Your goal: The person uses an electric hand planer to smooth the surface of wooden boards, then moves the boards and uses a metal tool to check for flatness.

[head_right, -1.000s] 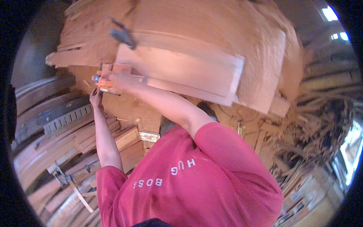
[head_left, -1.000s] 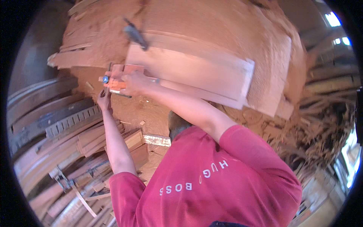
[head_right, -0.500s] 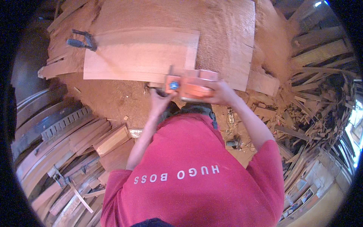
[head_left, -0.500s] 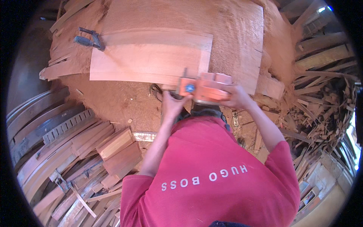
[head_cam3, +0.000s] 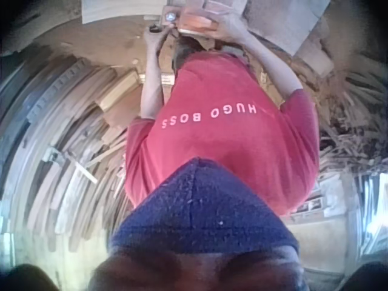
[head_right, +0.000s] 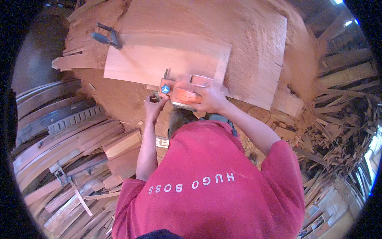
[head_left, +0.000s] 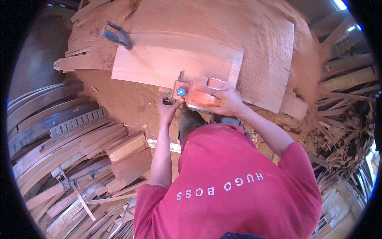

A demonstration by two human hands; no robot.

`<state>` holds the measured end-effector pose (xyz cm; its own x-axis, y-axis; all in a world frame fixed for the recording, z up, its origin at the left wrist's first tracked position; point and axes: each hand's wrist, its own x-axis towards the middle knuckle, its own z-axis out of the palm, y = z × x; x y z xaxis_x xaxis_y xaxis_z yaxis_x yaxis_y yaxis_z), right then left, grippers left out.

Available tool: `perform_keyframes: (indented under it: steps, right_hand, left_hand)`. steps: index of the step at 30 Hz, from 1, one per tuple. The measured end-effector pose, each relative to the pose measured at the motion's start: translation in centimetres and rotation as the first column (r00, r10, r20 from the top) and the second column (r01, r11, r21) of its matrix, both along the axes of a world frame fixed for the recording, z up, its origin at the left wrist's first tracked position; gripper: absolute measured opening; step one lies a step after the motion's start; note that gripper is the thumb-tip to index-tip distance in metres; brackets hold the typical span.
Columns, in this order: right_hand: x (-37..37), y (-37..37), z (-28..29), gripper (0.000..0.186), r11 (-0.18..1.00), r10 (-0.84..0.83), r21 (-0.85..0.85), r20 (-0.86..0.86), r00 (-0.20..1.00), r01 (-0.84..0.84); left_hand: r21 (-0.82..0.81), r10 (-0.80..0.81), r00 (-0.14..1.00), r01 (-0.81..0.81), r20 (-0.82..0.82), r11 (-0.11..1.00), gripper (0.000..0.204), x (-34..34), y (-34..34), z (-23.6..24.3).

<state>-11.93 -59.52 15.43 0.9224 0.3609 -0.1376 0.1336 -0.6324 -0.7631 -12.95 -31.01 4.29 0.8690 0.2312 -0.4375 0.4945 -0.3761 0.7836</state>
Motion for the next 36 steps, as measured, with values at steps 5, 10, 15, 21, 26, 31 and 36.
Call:
perform_keyframes:
  steps: [5, 10, 15, 21, 26, 31, 36]
  right_hand:
    - [4.5, 7.4, -0.6, 0.040, 0.999, 0.039, 0.010, -0.079, 0.996, -0.039]
    - [8.9, 15.1, -3.1, 0.068, 0.995, 0.098, 0.015, -0.052, 0.994, -0.098]
    - [13.8, 23.0, -0.3, 0.070, 0.990, 0.144, 0.038, -0.201, 0.969, -0.139]
    - [17.9, 31.7, -1.0, 0.051, 0.988, 0.079, 0.131, -0.013, 0.997, -0.077]
    - [21.4, 37.3, -2.1, 0.046, 0.984, 0.157, 0.088, -0.038, 0.987, -0.154]
    - [23.2, 38.5, -2.8, 0.048, 0.973, 0.149, 0.185, -0.052, 0.988, -0.137]
    - [19.4, 35.8, -3.2, 0.044, 0.965, 0.089, 0.244, 0.046, 0.995, -0.098]
  left_hand:
    - [0.004, 0.055, 0.992, -0.055, -0.113, 0.999, 0.094, 4.1, 7.2, 1.3]
    - [0.051, 0.119, 0.989, -0.115, -0.084, 0.992, 0.090, 7.6, 14.8, 0.6]
    - [0.004, 0.216, 0.975, -0.216, -0.041, 0.976, 0.086, 11.1, 22.0, 0.0]
    - [0.040, 0.236, 0.972, -0.236, 0.000, 0.971, 0.086, 15.3, 31.0, -1.2]
    - [0.169, 0.302, 0.951, -0.309, 0.069, 0.936, 0.089, 17.9, 37.4, -2.8]
    - [0.388, 0.178, 0.964, -0.244, 0.198, 0.889, 0.047, 20.3, 38.4, -3.7]
    - [0.056, 0.260, 0.954, -0.270, 0.147, 0.961, 0.053, 16.5, 41.5, -7.6]
